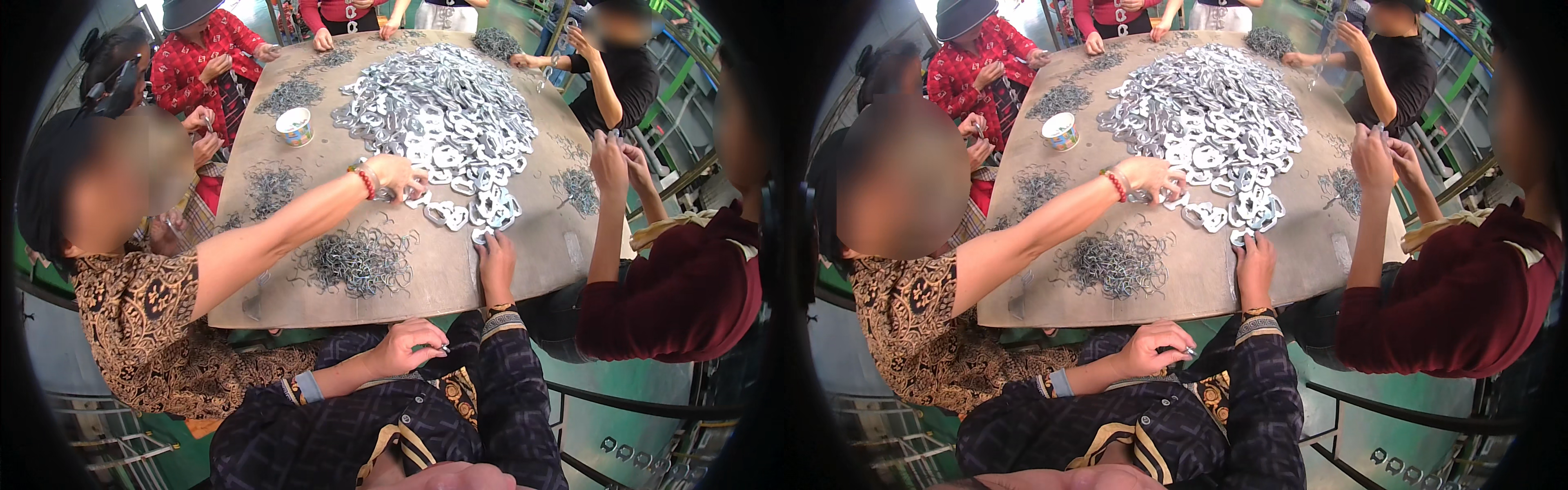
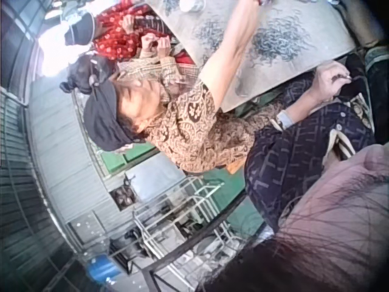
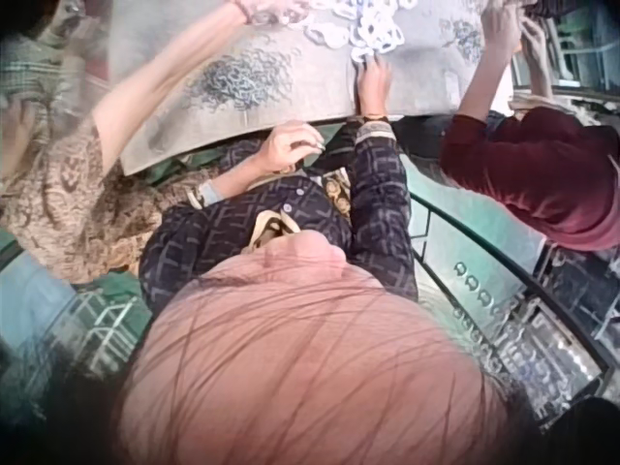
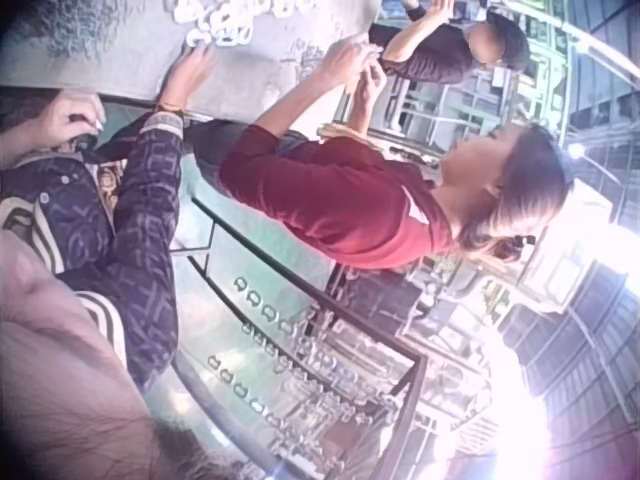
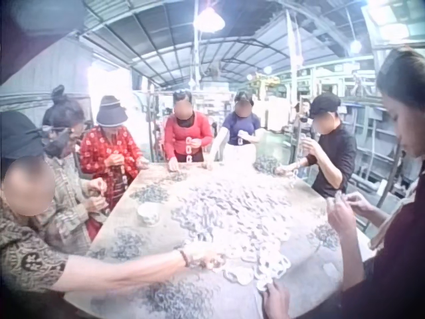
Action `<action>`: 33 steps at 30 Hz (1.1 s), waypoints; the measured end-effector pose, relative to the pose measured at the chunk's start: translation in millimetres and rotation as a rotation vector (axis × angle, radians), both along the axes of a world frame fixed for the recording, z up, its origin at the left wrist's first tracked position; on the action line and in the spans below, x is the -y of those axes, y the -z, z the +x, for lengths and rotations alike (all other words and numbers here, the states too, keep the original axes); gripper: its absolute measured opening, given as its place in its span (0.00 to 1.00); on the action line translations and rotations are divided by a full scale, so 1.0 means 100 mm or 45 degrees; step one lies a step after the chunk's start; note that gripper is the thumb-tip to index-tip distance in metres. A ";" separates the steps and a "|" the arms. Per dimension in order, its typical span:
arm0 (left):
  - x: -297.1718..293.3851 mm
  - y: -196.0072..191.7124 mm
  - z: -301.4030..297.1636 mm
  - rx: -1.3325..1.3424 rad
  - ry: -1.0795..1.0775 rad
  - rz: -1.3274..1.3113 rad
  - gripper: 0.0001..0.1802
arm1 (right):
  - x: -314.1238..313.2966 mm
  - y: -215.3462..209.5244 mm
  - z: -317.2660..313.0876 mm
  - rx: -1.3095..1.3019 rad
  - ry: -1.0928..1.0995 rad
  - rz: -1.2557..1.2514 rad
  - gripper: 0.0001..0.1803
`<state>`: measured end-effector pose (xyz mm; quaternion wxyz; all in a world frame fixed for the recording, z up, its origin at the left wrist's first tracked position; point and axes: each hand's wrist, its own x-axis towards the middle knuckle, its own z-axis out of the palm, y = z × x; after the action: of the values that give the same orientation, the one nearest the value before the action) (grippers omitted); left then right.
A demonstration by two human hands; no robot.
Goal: The person sits at a table with several others, picking up metal rings and wire pieces to assemble them into linked units. The person repeatedly picks a ring, threads a wire through it, and places the finished unit onto a nearby metal rack. Coworkers perform similar assembly tasks around the same table.
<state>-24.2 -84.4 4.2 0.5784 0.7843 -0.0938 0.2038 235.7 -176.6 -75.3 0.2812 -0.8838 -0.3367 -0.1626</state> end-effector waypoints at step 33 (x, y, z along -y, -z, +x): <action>0.02 0.02 0.01 -0.138 -0.232 -0.112 0.11 | 0.64 -1.10 -1.82 -0.643 -0.301 0.594 0.04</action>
<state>-23.5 -86.4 2.2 0.5957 0.7733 0.0182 0.2166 53.9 -240.2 34.9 0.5664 -0.7632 -0.3102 0.0221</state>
